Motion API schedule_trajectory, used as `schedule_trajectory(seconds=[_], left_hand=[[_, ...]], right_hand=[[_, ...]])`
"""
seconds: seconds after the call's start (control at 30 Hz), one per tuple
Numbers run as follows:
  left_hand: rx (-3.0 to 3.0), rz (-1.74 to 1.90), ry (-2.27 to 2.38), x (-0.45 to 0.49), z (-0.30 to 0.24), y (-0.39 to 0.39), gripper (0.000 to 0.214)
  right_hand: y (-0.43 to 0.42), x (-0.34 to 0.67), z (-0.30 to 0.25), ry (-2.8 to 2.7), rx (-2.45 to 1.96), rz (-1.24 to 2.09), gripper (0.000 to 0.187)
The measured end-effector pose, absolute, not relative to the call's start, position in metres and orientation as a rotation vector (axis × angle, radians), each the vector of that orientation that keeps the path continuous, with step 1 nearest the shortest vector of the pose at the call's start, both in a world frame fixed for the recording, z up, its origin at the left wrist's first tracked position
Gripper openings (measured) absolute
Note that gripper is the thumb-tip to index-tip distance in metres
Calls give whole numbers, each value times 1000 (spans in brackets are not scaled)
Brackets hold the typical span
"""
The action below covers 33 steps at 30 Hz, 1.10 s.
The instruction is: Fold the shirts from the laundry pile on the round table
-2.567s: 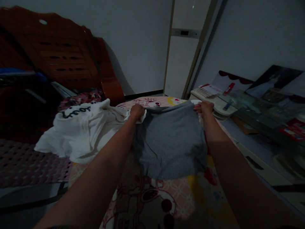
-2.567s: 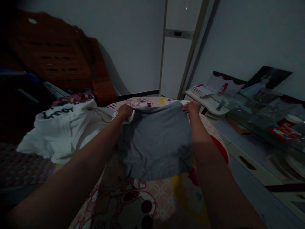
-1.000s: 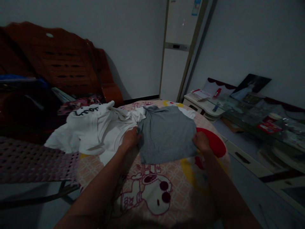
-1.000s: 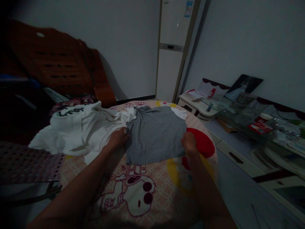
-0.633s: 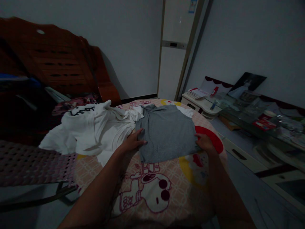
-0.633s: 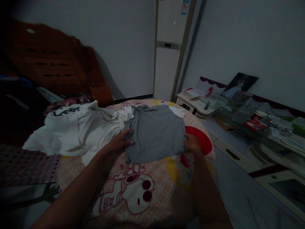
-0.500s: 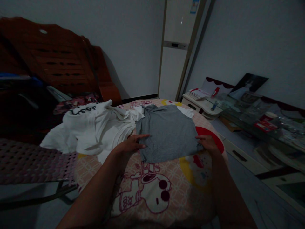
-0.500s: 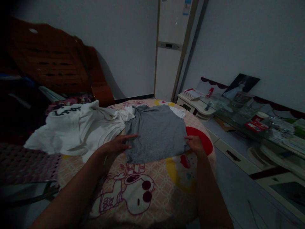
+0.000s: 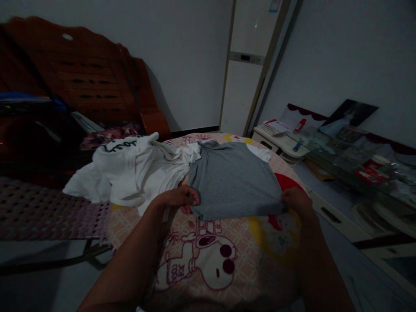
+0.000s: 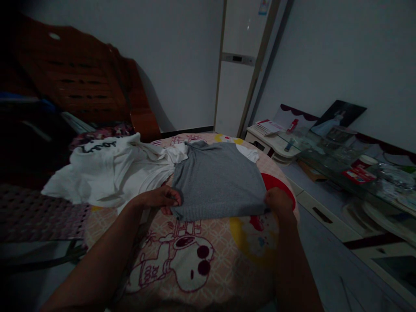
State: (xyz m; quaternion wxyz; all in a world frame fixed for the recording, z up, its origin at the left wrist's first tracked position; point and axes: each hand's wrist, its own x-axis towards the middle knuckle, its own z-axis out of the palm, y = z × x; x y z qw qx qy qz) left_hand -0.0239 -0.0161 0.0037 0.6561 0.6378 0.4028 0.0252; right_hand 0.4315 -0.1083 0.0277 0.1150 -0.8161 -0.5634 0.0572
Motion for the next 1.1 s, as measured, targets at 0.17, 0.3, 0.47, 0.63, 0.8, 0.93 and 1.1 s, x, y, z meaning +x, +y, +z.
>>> schedule_trajectory(seconds=[0.17, 0.3, 0.47, 0.63, 0.8, 0.93, 1.1], left_hand=[[1454, 18, 923, -26, 8, -18, 43], [1506, 175, 958, -30, 8, -14, 38], [1586, 644, 1169, -26, -3, -8, 31], [1875, 879, 1506, -9, -6, 5, 30], [2175, 779, 1776, 9, 0, 39, 42], [2261, 548, 1864, 26, 2, 61, 38], [2139, 615, 2003, 25, -1, 79, 33]], right_hand=[[-95, 353, 55, -1962, -1995, 374, 9], [-102, 261, 49, -2250, -1479, 785, 12], [-118, 186, 24, -2584, -1345, 497, 32], [-127, 160, -5, -2733, -1346, 106, 25], [-127, 161, -14, -2688, -1337, 31, 15], [-124, 165, -15, -2651, -1335, 67, 13], [-121, 169, -23, -2582, -1242, 107, 10]])
